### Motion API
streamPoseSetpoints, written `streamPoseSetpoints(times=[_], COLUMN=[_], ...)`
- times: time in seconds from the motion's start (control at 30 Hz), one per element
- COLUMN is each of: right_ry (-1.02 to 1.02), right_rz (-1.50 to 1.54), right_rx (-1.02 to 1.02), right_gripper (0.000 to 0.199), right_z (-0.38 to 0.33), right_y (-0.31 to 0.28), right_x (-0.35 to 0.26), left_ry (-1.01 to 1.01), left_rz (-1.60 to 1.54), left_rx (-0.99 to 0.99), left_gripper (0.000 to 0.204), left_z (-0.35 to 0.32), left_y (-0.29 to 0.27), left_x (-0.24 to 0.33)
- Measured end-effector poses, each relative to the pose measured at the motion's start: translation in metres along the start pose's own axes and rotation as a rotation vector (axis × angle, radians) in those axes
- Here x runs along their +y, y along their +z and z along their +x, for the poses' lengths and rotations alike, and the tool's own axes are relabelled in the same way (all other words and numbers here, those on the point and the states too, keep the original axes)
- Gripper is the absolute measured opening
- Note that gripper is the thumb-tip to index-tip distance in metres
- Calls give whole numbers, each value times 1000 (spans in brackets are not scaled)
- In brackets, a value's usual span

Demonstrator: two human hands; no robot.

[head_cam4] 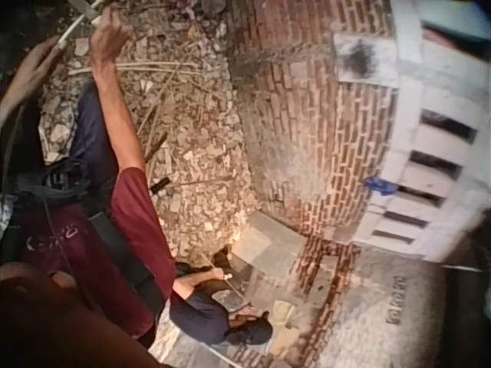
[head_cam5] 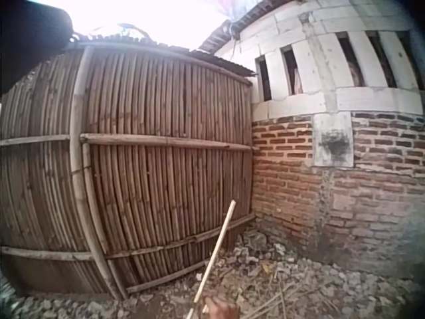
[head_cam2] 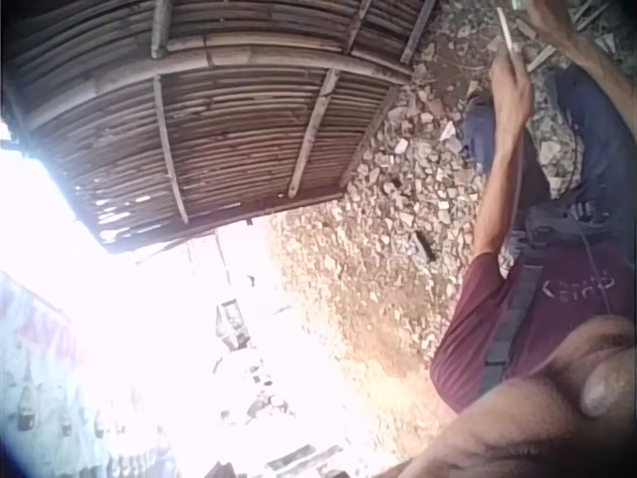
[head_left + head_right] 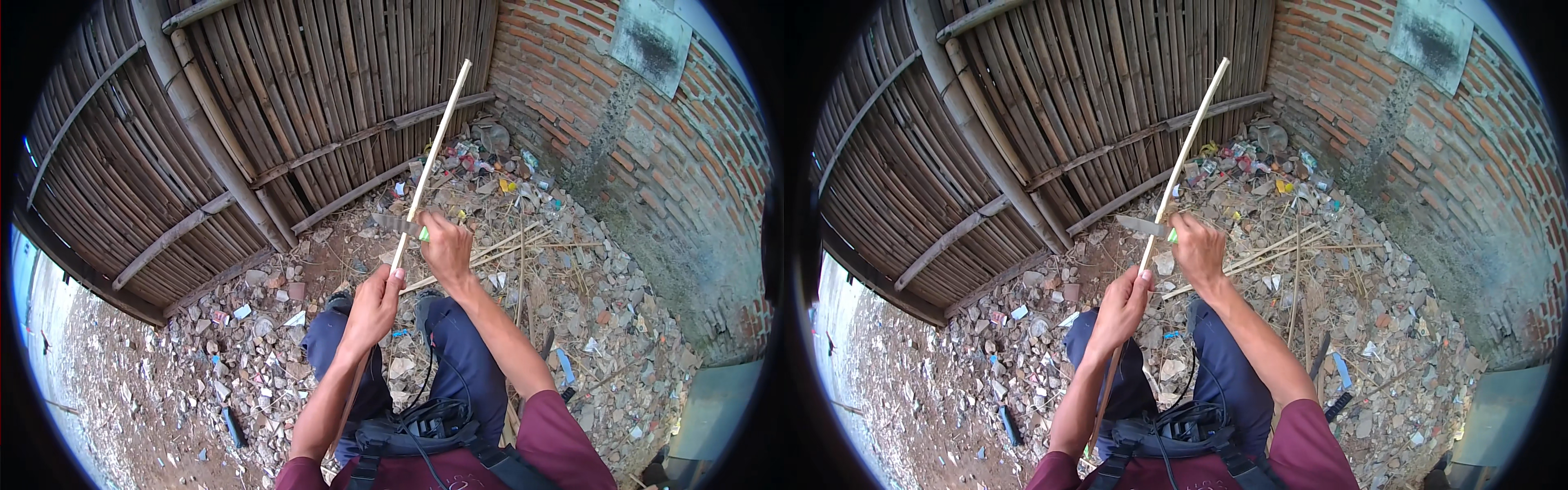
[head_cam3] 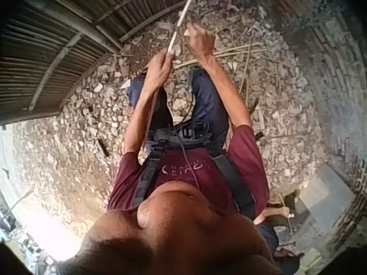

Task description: The person shaves a long bamboo strip with a large knife and then uses a smaller knife to further thin and smooth the surface of the strip.

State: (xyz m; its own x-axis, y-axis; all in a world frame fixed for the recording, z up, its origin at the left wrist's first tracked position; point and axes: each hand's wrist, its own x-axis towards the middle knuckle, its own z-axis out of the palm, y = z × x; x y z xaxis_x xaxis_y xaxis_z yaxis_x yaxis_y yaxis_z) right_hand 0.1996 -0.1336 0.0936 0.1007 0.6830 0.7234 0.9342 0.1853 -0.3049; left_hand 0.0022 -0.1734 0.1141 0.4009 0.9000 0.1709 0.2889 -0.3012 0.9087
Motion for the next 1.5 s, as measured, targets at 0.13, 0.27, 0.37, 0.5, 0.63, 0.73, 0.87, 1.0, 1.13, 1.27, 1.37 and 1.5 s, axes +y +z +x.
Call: streamPoseSetpoints(times=[0.13,0.27,0.37,0.5,0.63,0.73,0.87,1.0,1.13,1.27,1.37,1.5], right_ry=[-43,-25,-36,-45,-23,-22,-15,-52,-38,-34,-47,-78], right_rz=[-6,18,46,50,28,23,10,14,-42,7,33,108], right_rx=[-54,-20,4,22,53,70,82,109,96,94,79,-5], right_gripper=[27,24,21,17,11,9,10,15,18,15,13,16], right_z=[-2,2,3,3,6,9,13,14,14,13,10,13], right_y=[0,4,7,10,14,9,15,19,18,17,19,20], right_x=[3,7,12,17,8,7,6,6,2,-4,-6,3], left_ry=[19,81,97,66,66,60,29,50,54,56,36,12], left_rz=[142,253,265,278,270,244,268,284,319,251,207,190], left_rx=[65,91,106,96,122,133,134,144,149,136,147,159], left_gripper=[29,26,26,26,24,23,26,23,24,25,27,30], left_z=[-7,-13,-14,-15,-21,-24,-26,-28,-26,-29,-30,-31], left_y=[6,11,12,12,10,8,5,0,-3,-10,-16,-20], left_x=[2,3,3,1,5,6,6,9,5,9,14,19])
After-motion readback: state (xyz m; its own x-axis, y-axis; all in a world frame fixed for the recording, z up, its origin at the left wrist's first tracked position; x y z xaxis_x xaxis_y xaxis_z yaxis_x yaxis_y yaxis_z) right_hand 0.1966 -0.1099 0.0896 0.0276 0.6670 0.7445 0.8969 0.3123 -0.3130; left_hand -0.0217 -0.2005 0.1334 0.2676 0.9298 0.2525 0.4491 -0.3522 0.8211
